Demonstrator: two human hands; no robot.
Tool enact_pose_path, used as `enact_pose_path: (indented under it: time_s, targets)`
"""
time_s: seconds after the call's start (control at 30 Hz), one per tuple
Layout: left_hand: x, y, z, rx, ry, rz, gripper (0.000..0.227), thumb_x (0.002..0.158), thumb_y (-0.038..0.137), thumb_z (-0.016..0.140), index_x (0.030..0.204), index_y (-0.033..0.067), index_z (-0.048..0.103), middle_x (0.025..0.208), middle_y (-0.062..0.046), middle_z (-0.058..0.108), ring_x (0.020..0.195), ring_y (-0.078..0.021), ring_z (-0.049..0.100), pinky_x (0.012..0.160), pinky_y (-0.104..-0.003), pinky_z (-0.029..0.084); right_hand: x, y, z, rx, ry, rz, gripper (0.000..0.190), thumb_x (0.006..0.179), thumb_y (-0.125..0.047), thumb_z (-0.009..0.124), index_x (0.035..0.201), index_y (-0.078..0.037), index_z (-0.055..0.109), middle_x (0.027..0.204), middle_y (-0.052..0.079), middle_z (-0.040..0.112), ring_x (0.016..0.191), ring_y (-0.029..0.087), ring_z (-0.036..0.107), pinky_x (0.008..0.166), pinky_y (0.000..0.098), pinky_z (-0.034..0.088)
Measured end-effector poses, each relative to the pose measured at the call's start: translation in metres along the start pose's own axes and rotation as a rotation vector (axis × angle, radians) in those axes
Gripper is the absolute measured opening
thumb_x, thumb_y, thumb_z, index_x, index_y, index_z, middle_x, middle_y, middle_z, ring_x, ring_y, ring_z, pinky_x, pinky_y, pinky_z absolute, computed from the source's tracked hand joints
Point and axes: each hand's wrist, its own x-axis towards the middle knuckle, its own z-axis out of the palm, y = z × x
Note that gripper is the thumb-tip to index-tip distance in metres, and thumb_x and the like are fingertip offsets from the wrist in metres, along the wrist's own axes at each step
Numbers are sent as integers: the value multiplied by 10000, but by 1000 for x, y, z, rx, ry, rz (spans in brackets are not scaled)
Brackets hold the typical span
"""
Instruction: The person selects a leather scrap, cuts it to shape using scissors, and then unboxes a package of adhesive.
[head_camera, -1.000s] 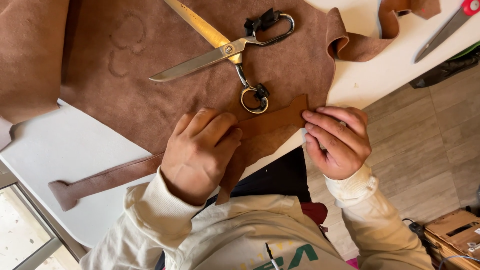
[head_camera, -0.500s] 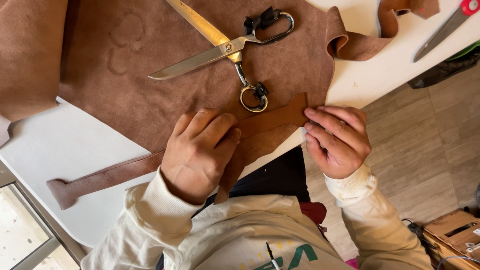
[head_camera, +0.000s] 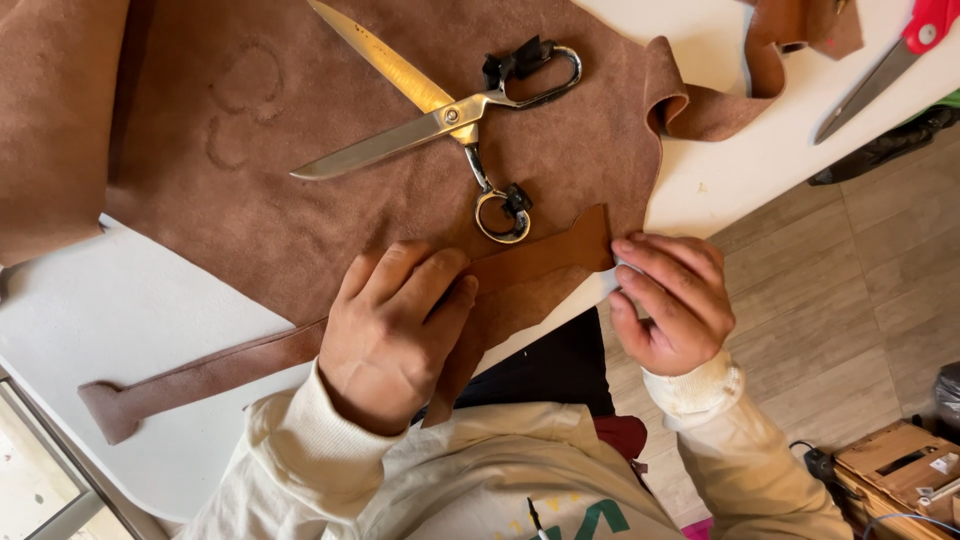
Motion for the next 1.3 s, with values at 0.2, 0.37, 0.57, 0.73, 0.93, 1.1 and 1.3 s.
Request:
enact_pose_path:
  time_s: [0.2,0.37,0.57,0.73,0.93,1.1,1.3]
  targets:
    - [2,4,-3,-2,17,-19,143,956,99,657,1023,-18,704,1147,-159,670,1012,-367,617,749,-462,459,1,-3,3,-119,-90,22,303,1035,-257,547,1000,-25,738,1130,193,744,1013,374,648,894,459,511]
    - [3,4,-4,-17,21,-23,188,930,140,665,1018,-23,698,1138,-158,665,1005,-371,617,729,-456,449,-1,-3,2,-120,-98,45,290,1034,-248,559,1024,-12,726,1137,184,746,1010,374,675,897,453,510]
    - [4,4,-5,-20,18,-35,187,931,149,675,1010,-17,705,1133,-154,671,1002,-367,629,715,-457,450,-7,-3,-1,-14,-50,117,281,1015,-211,586,1021,56,671,1110,254,722,991,424,688,891,505,562]
    - [2,4,-3,4,-5,-42,209,898,157,675,1030,-2,709,1154,-142,671,1023,-356,622,718,-454,448,-12,-2,-1,-29,-21,138,245,1046,-179,549,1057,43,653,1110,241,719,968,423,686,868,499,564]
    - [-2,16,-21,126,79,-54,195,992,179,646,1029,3,722,1173,-146,711,977,-312,664,743,-422,473,-5,-3,-2,-28,-22,91,244,1032,-143,556,994,74,662,1055,260,724,945,436,695,857,509,570]
    - [-58,11,-58,178,153,-131,121,1009,107,642,992,37,739,1124,-171,716,963,-357,721,780,-448,509,-1,-5,-5,-5,-33,78,272,1024,-100,560,916,126,666,1023,294,722,940,457,683,871,515,578]
    - [-175,-20,-111,629,254,-551,199,1061,147,668,1061,-28,764,1068,-185,737,924,-384,681,842,-467,473,-21,-1,-15,58,-101,142,325,1125,-57,541,969,175,706,1089,350,749,987,522,678,984,603,544]
